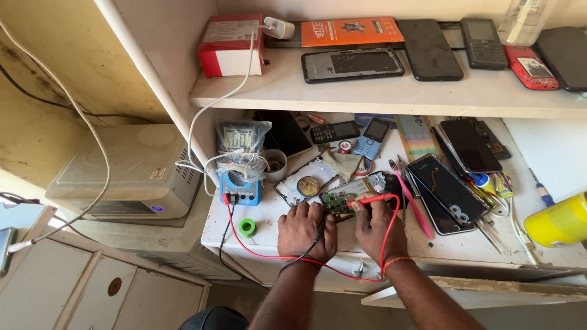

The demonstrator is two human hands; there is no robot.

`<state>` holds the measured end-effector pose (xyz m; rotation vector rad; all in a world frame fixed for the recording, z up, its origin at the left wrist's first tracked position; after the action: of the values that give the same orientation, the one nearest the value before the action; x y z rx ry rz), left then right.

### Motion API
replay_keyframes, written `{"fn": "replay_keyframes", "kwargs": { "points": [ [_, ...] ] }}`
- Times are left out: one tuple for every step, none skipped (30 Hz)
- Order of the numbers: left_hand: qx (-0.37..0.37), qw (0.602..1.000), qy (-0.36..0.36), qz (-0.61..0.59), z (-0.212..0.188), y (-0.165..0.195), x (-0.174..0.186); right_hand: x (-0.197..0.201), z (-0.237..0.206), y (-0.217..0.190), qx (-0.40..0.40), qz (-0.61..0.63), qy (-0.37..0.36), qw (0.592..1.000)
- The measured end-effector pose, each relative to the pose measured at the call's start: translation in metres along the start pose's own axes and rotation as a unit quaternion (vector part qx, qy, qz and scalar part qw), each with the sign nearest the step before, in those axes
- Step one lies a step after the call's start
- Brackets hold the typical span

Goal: The person holds a disassembled phone motherboard on a cluttered workbench and touches multimeter probe tips to points on the board, repositioning the probes repeatedly to test the circuit board. The person occasionally steadies the board with the other hand while probing.

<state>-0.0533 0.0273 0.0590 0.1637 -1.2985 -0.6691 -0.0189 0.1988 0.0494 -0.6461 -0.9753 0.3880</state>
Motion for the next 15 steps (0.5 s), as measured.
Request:
{"fn": "replay_keyframes", "kwargs": {
  "points": [
    [0.002, 1.000, -0.004, 0.000, 0.0001, -0.0005, -0.0001, -0.0007, 0.0004, 0.0002, -0.003, 0.003, -0.002, 1.000],
    [0.001, 1.000, -0.003, -0.002, 0.0001, -0.0006, 0.0007, -0.0014, 0.0005, 0.0003, -0.005, 0.005, -0.004, 1.000],
    [0.000, 1.000, -0.002, -0.003, 0.0000, -0.0005, 0.0016, -0.0018, 0.0006, 0.0001, -0.006, 0.003, -0.005, 1.000],
    [-0.001, 1.000, -0.001, -0.005, 0.0001, -0.0004, 0.0023, -0.0021, 0.0006, -0.0002, -0.006, 0.001, -0.007, 1.000],
    [-0.003, 1.000, -0.001, -0.005, 0.0003, 0.0000, 0.0029, -0.0024, 0.0008, -0.0005, -0.007, 0.000, -0.008, 1.000],
    [-0.004, 1.000, 0.000, -0.005, 0.0001, 0.0002, 0.0035, -0.0022, 0.0008, -0.0010, -0.006, 0.000, -0.006, 1.000],
    [-0.005, 1.000, 0.000, -0.006, 0.0000, 0.0003, 0.0041, -0.0021, 0.0007, -0.0015, -0.005, 0.000, -0.005, 1.000],
    [-0.004, 1.000, -0.001, -0.007, -0.0001, 0.0002, 0.0045, -0.0021, 0.0007, -0.0021, -0.004, 0.001, -0.004, 1.000],
    [-0.004, 1.000, -0.002, -0.009, -0.0001, 0.0002, 0.0047, -0.0025, 0.0007, -0.0017, -0.008, -0.002, -0.006, 1.000],
    [-0.004, 1.000, -0.003, -0.011, -0.0003, 0.0000, 0.0048, -0.0029, 0.0005, -0.0014, -0.011, -0.005, -0.007, 1.000],
    [-0.004, 1.000, 0.000, -0.011, -0.0004, -0.0001, 0.0054, -0.0036, 0.0003, -0.0009, -0.015, -0.008, -0.010, 1.000],
    [-0.005, 1.000, 0.002, -0.011, -0.0006, -0.0001, 0.0058, -0.0038, 0.0004, -0.0016, -0.012, -0.003, -0.008, 1.000],
    [-0.005, 1.000, 0.004, -0.011, -0.0008, -0.0001, 0.0060, -0.0040, 0.0004, -0.0019, -0.010, 0.001, -0.007, 1.000],
    [-0.006, 1.000, 0.005, -0.011, -0.0010, -0.0004, 0.0062, -0.0042, 0.0003, -0.0021, -0.008, 0.005, -0.006, 1.000],
    [-0.007, 1.000, 0.007, -0.011, -0.0009, -0.0006, 0.0065, -0.0043, 0.0002, -0.0023, -0.006, 0.005, -0.005, 1.000]
  ]
}}
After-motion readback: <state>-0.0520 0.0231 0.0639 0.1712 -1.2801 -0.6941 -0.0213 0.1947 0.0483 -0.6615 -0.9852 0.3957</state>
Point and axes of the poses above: each hand's wrist, its own z-axis towards the middle knuckle, its own x-axis out of the back of the hand, y = z × x, the point moved 9 cm from there along z, towards the middle knuckle, and after that the axes turned 3 degrees about x, right-handed, at the moved point
